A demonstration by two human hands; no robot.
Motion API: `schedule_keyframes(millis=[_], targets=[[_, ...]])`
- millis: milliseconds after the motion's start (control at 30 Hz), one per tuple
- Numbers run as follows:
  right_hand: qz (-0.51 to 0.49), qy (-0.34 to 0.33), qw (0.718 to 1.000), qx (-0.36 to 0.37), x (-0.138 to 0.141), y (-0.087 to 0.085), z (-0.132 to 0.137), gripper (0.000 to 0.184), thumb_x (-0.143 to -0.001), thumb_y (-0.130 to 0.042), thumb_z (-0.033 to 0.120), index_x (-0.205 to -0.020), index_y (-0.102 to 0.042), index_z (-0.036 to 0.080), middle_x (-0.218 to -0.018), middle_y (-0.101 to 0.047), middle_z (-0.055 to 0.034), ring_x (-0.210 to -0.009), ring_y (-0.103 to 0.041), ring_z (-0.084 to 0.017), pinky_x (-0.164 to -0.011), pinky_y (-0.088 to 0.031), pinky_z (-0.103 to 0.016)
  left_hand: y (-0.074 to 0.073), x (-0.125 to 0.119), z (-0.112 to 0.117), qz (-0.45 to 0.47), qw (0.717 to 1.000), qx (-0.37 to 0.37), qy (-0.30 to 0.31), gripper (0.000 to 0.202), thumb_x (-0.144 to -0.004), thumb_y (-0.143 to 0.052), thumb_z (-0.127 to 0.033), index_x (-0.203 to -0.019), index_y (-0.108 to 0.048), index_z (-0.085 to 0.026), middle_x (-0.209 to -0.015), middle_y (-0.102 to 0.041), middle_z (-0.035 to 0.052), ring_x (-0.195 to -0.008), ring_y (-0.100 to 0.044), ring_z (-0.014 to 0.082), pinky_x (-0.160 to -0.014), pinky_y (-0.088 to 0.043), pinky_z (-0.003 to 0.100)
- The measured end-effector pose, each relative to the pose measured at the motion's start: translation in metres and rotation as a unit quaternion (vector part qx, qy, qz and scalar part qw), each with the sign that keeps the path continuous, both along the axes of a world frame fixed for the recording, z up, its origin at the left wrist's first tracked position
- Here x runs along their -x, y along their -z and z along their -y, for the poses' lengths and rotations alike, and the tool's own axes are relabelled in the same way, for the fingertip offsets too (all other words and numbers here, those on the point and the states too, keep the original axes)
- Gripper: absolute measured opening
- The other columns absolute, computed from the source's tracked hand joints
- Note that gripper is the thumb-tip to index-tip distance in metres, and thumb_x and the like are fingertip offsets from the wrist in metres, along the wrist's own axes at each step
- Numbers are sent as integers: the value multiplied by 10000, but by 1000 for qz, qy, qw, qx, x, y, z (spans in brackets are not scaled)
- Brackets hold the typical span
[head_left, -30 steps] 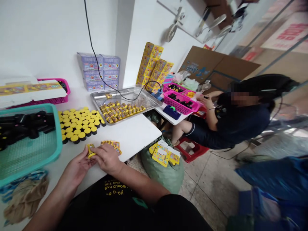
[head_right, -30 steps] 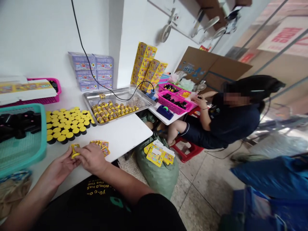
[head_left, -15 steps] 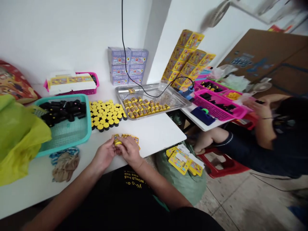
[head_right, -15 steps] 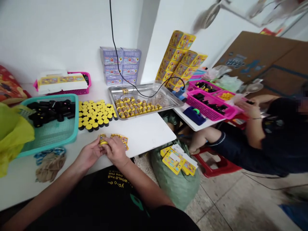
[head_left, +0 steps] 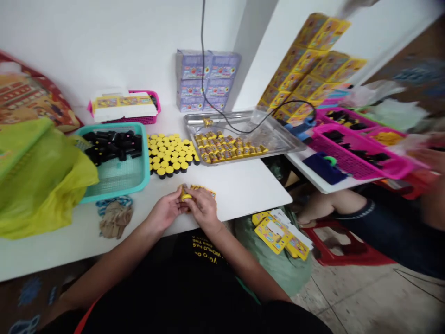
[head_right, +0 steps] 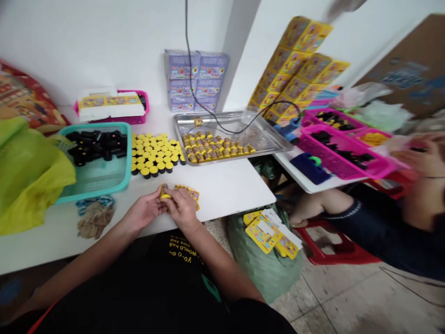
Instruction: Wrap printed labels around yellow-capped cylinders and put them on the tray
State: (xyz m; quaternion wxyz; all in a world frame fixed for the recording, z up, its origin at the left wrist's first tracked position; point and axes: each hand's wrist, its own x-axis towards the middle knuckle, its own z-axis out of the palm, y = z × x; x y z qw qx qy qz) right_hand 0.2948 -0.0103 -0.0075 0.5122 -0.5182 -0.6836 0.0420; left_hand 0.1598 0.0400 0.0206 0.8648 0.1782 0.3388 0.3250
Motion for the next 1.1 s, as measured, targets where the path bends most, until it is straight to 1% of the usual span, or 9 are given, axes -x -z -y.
schedule_keyframes(millis=[100,267,467,567,733,800,900,967,1100], targets=[[34,3,999,-6,-1,-1,0,219,-926,-579,297,-1099,-696,232,-874,-684,-67,-828,-617,-207,-764,-515,-371,1,1,0,-14,1000,-6,8,174,-869,-648,-285,-849,-674,-114,-735,-661,48,-606,-590,117,-617,-469,241],[-43,12,999,4,1,0,0,258,-895,-635,327,-1135,-669,239,-902,-692,-54,-804,-641,-200,-750,-536,-365,2,2,0,-4,1000,-11,-3,187,-847,-684,-300,-866,-684,-115,-778,-680,54,-651,-609,116,-657,-467,238],[-38,9,999,-31,2,1,1,166,-889,-643,285,-1035,-709,240,-845,-698,-50,-785,-649,-197,-719,-544,-369,3,0,10,-6,999,-25,-23,200,-828,-709,-305,-862,-679,-110,-766,-679,50,-654,-611,118,-672,-476,246],[-34,13,998,-41,1,3,2,139,-886,-641,276,-987,-726,231,-786,-686,-47,-728,-636,-189,-688,-544,-366,4,-1,13,-10,999,-25,-21,205,-844,-691,-308,-851,-667,-104,-738,-667,50,-649,-610,121,-688,-488,256],[-47,7,998,-44,0,5,2,116,-891,-621,255,-916,-733,234,-750,-686,-40,-684,-620,-176,-653,-537,-347,5,0,11,-6,1000,4,3,221,-906,-604,-304,-838,-651,-99,-738,-666,73,-646,-615,127,-683,-495,252],[-52,13,998,-26,0,4,1,126,-898,-606,263,-910,-728,234,-744,-689,-38,-686,-622,-177,-662,-536,-346,6,1,9,-1,1000,9,2,195,-906,-599,-287,-836,-641,-111,-721,-656,64,-619,-605,124,-657,-491,249],[-69,12,997,29,1,5,-1,166,-903,-593,296,-996,-716,232,-832,-718,-49,-764,-655,-189,-731,-545,-359,6,2,8,8,1000,-10,-11,135,-882,-626,-269,-850,-619,-138,-706,-639,36,-598,-597,118,-611,-476,237],[-113,-3,991,67,1,8,-2,179,-894,-602,316,-1011,-713,238,-871,-727,-43,-791,-671,-189,-745,-550,-354,6,2,8,7,999,-31,-16,145,-860,-652,-285,-841,-600,-151,-700,-633,24,-598,-601,119,-593,-468,230],[-242,-13,963,119,2,19,-6,135,-852,-655,358,-877,-721,243,-801,-717,-15,-734,-669,-180,-704,-552,-338,6,1,10,-23,998,-60,-1,235,-831,-681,-355,-789,-582,-146,-675,-644,40,-583,-606,127,-592,-467,234]])
